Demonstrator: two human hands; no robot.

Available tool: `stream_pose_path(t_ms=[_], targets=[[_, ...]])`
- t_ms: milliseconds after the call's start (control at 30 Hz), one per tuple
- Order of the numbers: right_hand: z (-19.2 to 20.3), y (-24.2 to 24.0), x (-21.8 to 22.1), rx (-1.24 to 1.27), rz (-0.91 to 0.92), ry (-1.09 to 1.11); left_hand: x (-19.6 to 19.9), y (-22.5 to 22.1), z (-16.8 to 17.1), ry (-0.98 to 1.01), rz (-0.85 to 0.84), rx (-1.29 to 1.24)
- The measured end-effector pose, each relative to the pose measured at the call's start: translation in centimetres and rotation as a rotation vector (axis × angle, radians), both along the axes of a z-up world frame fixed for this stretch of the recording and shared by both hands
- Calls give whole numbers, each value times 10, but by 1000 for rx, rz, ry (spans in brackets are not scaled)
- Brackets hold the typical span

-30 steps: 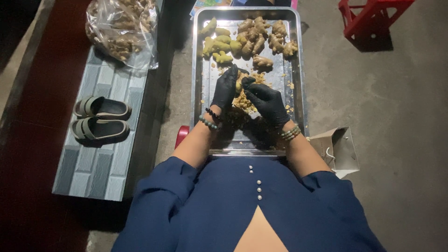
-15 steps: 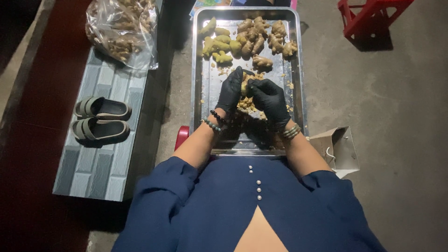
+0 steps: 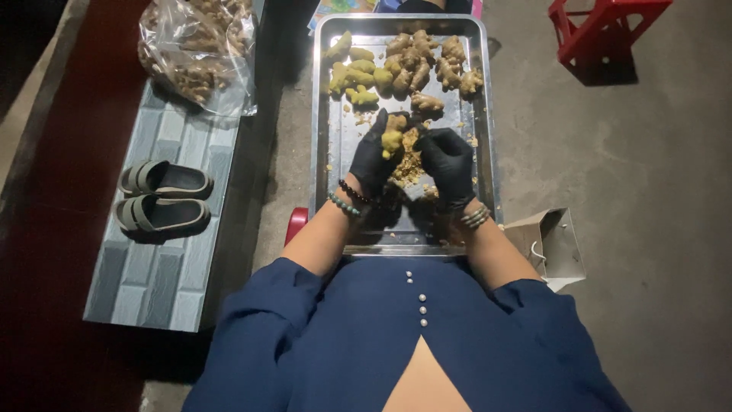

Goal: Scraping the skin off ginger roots using a small knife over a metal tray.

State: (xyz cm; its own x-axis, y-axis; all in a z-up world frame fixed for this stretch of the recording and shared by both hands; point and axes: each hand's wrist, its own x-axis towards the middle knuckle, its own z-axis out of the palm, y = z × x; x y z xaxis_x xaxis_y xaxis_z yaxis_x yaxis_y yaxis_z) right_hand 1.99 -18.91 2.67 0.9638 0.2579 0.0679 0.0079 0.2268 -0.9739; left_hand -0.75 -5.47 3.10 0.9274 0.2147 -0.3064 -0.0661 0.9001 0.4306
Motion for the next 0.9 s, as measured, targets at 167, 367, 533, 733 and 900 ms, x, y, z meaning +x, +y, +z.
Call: stream_pose_path(t_ms=[167, 367, 533, 733, 900], targets=[[14, 2, -5, 78, 77, -43, -19, 24, 24, 62, 67, 359], [26, 9, -15, 9, 179, -208, 3, 33, -28, 165, 66, 692], [34, 6, -17, -100, 249, -185, 29, 43, -98, 216, 171, 1281], [45, -1, -15, -322, 214, -199, -2, 43, -45, 484, -393, 1839], [62, -3, -16, -578, -23, -372, -6, 63, -31, 246, -134, 2035]])
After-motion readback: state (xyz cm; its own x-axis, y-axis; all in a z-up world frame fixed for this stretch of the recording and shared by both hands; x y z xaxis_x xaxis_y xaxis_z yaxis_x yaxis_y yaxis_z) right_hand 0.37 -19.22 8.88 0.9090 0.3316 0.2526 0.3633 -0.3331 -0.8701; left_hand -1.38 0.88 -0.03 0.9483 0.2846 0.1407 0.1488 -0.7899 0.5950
